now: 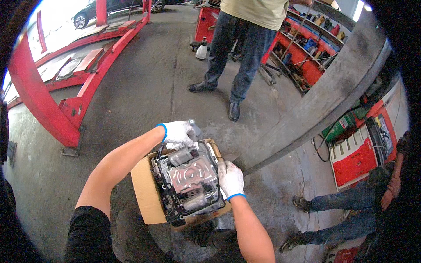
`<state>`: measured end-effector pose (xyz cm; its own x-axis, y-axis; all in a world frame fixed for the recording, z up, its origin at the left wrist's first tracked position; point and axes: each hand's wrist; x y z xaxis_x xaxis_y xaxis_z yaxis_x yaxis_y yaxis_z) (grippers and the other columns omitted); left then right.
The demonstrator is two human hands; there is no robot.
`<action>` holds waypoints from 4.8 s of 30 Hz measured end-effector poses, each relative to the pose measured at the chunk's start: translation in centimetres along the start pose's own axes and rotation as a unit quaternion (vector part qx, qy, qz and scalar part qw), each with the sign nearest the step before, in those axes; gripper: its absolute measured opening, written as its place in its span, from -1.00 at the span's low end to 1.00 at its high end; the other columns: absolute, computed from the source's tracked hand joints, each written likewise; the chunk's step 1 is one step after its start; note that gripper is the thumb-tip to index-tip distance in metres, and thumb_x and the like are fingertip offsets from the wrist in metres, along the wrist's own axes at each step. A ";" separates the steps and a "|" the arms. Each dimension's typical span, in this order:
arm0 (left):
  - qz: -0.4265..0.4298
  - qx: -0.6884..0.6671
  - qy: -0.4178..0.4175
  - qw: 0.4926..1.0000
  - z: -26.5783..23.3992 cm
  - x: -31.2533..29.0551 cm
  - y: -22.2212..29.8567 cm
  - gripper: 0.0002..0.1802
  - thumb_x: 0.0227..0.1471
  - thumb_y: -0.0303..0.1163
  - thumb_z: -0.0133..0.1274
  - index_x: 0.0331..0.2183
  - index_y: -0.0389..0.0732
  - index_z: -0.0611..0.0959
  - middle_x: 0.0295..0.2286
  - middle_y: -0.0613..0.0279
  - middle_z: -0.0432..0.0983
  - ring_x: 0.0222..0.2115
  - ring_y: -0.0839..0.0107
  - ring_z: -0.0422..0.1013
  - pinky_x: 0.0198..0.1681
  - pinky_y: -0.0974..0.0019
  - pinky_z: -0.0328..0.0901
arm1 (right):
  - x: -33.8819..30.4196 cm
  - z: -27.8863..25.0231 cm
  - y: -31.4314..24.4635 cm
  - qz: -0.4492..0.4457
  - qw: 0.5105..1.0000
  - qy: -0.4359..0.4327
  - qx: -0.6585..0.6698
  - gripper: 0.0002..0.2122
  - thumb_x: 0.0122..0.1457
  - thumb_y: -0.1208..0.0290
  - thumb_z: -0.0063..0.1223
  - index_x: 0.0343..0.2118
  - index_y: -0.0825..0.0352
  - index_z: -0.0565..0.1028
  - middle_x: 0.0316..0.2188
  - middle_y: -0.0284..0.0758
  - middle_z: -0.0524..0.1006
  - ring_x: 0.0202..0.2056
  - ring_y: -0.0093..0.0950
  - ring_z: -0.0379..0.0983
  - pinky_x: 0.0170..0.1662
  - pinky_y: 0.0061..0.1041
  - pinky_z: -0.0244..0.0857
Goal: The person wipes a metallic engine block with a white cloth, repeatedly turning and repositioning the part to clean multiple surfaces. The engine block rests on a cardboard box on the floor of an auto repair shop.
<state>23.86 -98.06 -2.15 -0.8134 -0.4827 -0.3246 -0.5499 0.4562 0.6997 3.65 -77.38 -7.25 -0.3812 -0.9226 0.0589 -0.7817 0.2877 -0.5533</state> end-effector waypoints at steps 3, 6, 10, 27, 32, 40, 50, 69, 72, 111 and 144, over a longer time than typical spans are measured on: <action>0.050 0.070 0.004 0.996 0.1 -0.4 -1.0 -0.68 0.05 -0.19 0.23 -0.33 -0.29 0.71 -0.51 0.16 0.60 -0.46 0.31 0.53 -0.33 0.15 0.40 | -0.2 -0.7 -0.8 0.022 1.000 -0.017 0.007 -0.61 0.35 0.12 -0.15 -0.24 0.38 0.59 -0.28 0.12 0.58 -0.17 0.12 0.50 -0.07 -0.05 0.37; 0.010 0.083 -0.014 0.996 0.0 -0.4 -1.6 -0.65 0.04 -0.18 0.22 -0.26 -0.28 0.74 -0.43 0.04 0.66 -0.37 0.22 0.57 -0.24 0.14 0.41 | -0.2 -0.9 -1.3 0.024 1.000 -0.010 -0.002 -0.60 0.35 0.12 -0.16 -0.26 0.39 0.58 -0.28 0.12 0.57 -0.17 0.12 0.50 -0.06 -0.04 0.36; 0.051 0.062 0.047 0.996 1.1 0.8 -4.1 -0.59 -0.05 -0.12 0.24 -0.24 -0.24 0.76 -0.37 0.00 0.68 -0.29 0.15 0.58 -0.14 0.16 0.42 | 0.1 0.2 0.3 -0.018 0.999 0.026 -0.006 -0.62 0.35 0.13 -0.15 -0.26 0.38 0.58 -0.27 0.11 0.57 -0.19 0.12 0.50 -0.08 -0.03 0.36; 0.066 0.092 0.010 0.994 0.8 -0.8 -3.7 -0.66 -0.07 -0.19 0.25 -0.26 -0.20 0.76 -0.42 0.06 0.67 -0.37 0.13 0.56 -0.25 0.05 0.41 | 0.2 0.8 0.9 0.004 0.998 0.016 0.055 -0.62 0.33 0.23 -0.06 -0.15 0.53 0.59 -0.21 0.15 0.60 -0.14 0.02 0.55 -0.02 -0.20 0.36; 0.085 0.203 -0.020 0.975 1.0 -1.9 -4.4 -0.67 -0.15 -0.26 0.18 -0.29 -0.17 0.76 -0.40 0.01 0.66 -0.34 0.07 0.57 -0.23 0.03 0.40 | 0.3 0.5 1.1 0.002 1.000 0.015 0.020 -0.62 0.34 0.22 -0.06 -0.17 0.53 0.59 -0.22 0.14 0.60 -0.15 0.03 0.54 -0.02 -0.19 0.36; 0.113 0.179 0.041 0.976 2.2 -4.5 -6.8 -0.63 -0.12 -0.22 0.15 -0.25 -0.18 0.75 -0.34 -0.04 0.66 -0.30 0.01 0.57 -0.19 0.02 0.40 | 0.3 0.0 0.7 -0.006 0.999 0.016 0.033 -0.60 0.34 0.21 -0.05 -0.18 0.55 0.59 -0.23 0.14 0.60 -0.16 0.02 0.55 -0.03 -0.20 0.36; 0.101 0.222 -0.050 0.969 0.9 -3.0 -5.8 -0.60 -0.12 -0.21 0.15 -0.21 -0.20 0.73 -0.33 -0.08 0.65 -0.31 0.00 0.56 -0.22 0.03 0.41 | 0.0 0.0 0.7 0.019 0.999 0.040 -0.003 -0.57 0.34 0.15 -0.06 -0.12 0.54 0.59 -0.15 0.15 0.59 -0.07 0.06 0.52 0.04 -0.16 0.34; 0.094 -0.694 0.227 0.676 8.0 -13.2 -12.1 -0.48 0.21 -0.33 0.17 0.13 -0.33 0.46 -0.10 0.17 0.60 -0.14 0.40 0.57 -0.06 0.32 0.51 | 0.2 -0.1 1.2 -0.005 0.999 0.025 0.023 -0.58 0.34 0.18 -0.08 -0.16 0.55 0.58 -0.22 0.18 0.59 -0.12 0.07 0.53 0.00 -0.15 0.34; 0.100 -0.702 0.248 0.660 9.7 -16.1 -11.8 -0.44 0.28 -0.26 0.08 0.18 -0.37 0.42 -0.05 0.13 0.59 -0.12 0.39 0.57 -0.06 0.30 0.52 | 0.2 0.6 0.3 -0.003 1.000 0.012 0.025 -0.58 0.33 0.19 -0.07 -0.14 0.54 0.59 -0.19 0.13 0.60 -0.11 0.01 0.54 0.01 -0.20 0.35; 0.034 -0.701 0.380 0.603 22.1 -30.6 0.4 -0.29 0.09 -0.44 0.18 0.23 -0.41 0.35 0.10 -0.05 0.43 0.07 0.28 0.41 0.17 0.22 0.31 | -14.3 3.6 -17.6 -0.287 0.901 -0.109 0.305 -0.86 0.18 0.55 0.15 -0.22 0.46 0.54 -0.24 -0.23 0.62 -0.26 -0.52 0.53 -0.14 -0.47 0.44; 0.081 -0.683 0.305 0.659 22.1 -30.9 -1.3 -0.56 0.31 -0.33 -0.07 0.14 -0.31 0.43 0.00 0.07 0.50 -0.04 0.24 0.50 0.02 0.18 0.44 | -14.0 2.8 -18.0 -0.564 0.799 -0.205 0.043 -0.70 -0.11 0.54 0.24 -0.23 0.25 0.57 -0.07 -0.18 0.59 -0.25 -0.22 0.61 -0.27 -0.30 0.49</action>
<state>45.52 -67.23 -7.12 -0.3844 -0.9108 -0.1507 0.5577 -0.3592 0.7483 24.46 -70.33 -0.42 0.7496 -0.5935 0.2929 -0.4696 -0.7888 -0.3966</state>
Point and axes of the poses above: each hand's wrist, its own x-axis towards the middle knuckle, its own z-axis out of the palm, y = z × x
